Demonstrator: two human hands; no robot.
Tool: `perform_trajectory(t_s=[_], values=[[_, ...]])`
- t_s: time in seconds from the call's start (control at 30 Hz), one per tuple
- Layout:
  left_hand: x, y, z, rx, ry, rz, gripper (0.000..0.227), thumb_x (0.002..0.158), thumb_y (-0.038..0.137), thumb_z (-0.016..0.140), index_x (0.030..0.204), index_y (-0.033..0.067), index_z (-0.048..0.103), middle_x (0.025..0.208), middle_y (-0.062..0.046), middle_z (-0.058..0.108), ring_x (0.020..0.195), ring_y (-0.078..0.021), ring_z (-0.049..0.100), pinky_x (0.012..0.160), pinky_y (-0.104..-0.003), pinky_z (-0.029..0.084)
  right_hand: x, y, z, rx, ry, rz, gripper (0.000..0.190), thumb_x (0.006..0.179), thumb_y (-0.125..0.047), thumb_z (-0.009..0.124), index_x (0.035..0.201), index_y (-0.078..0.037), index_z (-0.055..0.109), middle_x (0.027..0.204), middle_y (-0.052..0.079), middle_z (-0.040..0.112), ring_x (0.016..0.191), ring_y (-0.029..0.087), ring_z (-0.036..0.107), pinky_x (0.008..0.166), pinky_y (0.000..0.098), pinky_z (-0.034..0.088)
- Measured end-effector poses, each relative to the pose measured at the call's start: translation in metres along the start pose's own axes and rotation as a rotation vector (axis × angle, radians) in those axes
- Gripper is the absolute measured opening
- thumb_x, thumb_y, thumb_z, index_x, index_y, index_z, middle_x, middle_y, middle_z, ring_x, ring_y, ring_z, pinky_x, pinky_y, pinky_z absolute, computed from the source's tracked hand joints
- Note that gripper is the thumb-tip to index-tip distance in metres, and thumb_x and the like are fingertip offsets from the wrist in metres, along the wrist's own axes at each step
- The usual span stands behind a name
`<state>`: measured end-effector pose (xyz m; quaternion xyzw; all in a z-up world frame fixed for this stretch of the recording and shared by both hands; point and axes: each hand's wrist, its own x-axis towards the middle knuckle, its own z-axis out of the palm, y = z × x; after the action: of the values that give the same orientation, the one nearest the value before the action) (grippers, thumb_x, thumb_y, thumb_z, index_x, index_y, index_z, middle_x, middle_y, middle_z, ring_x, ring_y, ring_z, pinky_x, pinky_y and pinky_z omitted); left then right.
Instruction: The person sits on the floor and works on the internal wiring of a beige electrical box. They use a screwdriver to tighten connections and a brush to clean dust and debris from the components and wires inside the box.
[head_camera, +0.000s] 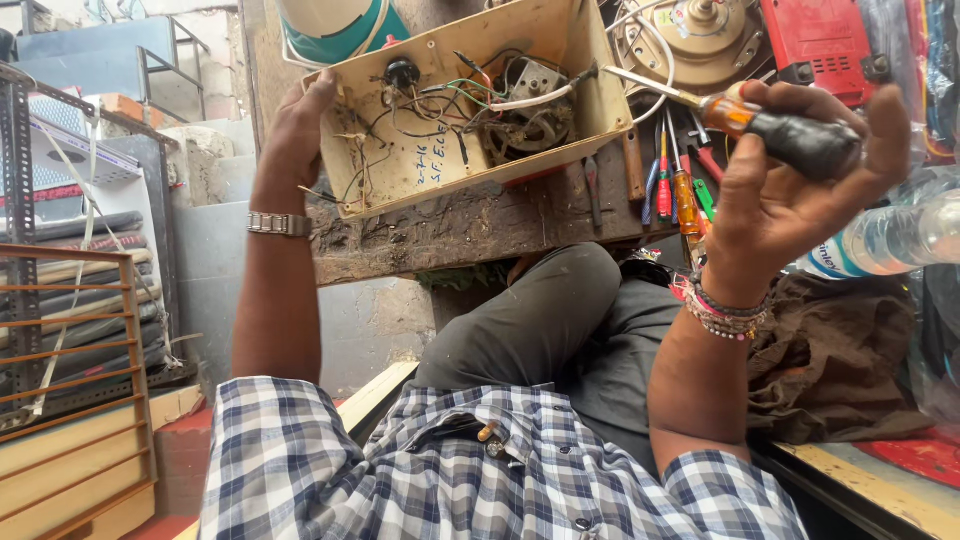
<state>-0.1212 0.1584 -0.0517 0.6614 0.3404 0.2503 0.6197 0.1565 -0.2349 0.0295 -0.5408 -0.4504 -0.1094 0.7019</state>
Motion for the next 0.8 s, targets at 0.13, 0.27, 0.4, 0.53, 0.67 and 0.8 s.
perform_trajectory(t_s=[0.13,0.27,0.4,0.53,0.67,0.8], values=[[-0.022,0.054,-0.005,0.776,0.208,0.375,0.083,0.098,0.024,0.077,0.154,-0.0171,0.031,0.150,-0.038,0.040,0.135,-0.0470,0.033,0.112,-0.056,0.034,-0.001,-0.003,-0.013,0.031,0.127,-0.013,0.064,0.117,0.000,0.065,0.154,-0.023,0.017,0.136,0.019,0.061,0.116,0.026,0.067,0.100,0.0426,0.059],[-0.065,0.146,0.009,0.958,0.075,0.937,0.012,0.098,0.014,0.077,0.105,0.0056,0.072,0.111,-0.012,0.070,0.096,-0.0280,0.065,0.079,-0.040,0.052,0.005,-0.001,-0.025,0.070,0.231,0.000,0.059,0.115,-0.003,0.068,0.154,-0.012,0.024,0.137,0.022,0.060,0.113,0.029,0.069,0.096,0.0451,0.060],[-0.097,0.192,0.075,0.995,-0.271,1.184,0.009,0.099,0.015,0.065,0.102,0.0107,0.072,0.096,-0.009,0.074,0.081,-0.0193,0.074,0.067,-0.034,0.058,0.005,0.004,-0.026,0.070,0.204,0.031,0.057,0.115,-0.005,0.069,0.151,-0.008,0.025,0.138,0.023,0.058,0.112,0.030,0.069,0.094,0.0457,0.061],[-0.105,0.164,0.146,1.695,-0.954,0.529,0.028,0.107,0.002,0.043,0.105,0.0054,0.071,0.099,-0.012,0.070,0.089,-0.0233,0.072,0.070,-0.040,0.057,-0.001,0.007,-0.035,-0.068,0.079,-0.065,0.054,0.123,-0.001,0.064,0.155,-0.014,0.022,0.137,0.020,0.056,0.115,0.029,0.067,0.100,0.0435,0.061],[-0.158,0.058,0.202,0.719,-0.705,0.901,0.054,0.097,0.034,0.067,0.144,0.0104,0.055,0.139,-0.017,0.064,0.126,-0.0347,0.062,0.099,-0.052,0.052,-0.004,0.010,-0.042,-0.056,0.029,-0.059,0.056,0.123,-0.001,0.061,0.156,-0.019,0.019,0.135,0.020,0.057,0.115,0.029,0.068,0.097,0.0428,0.060],[-0.181,-0.023,0.231,0.708,-0.562,1.164,0.066,0.083,0.049,0.064,0.140,0.0195,0.051,0.142,-0.019,0.060,0.125,-0.0379,0.062,0.096,-0.050,0.052,-0.001,0.004,-0.040,-0.076,0.002,-0.071,0.057,0.122,0.000,0.062,0.156,-0.021,0.022,0.133,0.019,0.058,0.113,0.026,0.067,0.095,0.0394,0.060]])
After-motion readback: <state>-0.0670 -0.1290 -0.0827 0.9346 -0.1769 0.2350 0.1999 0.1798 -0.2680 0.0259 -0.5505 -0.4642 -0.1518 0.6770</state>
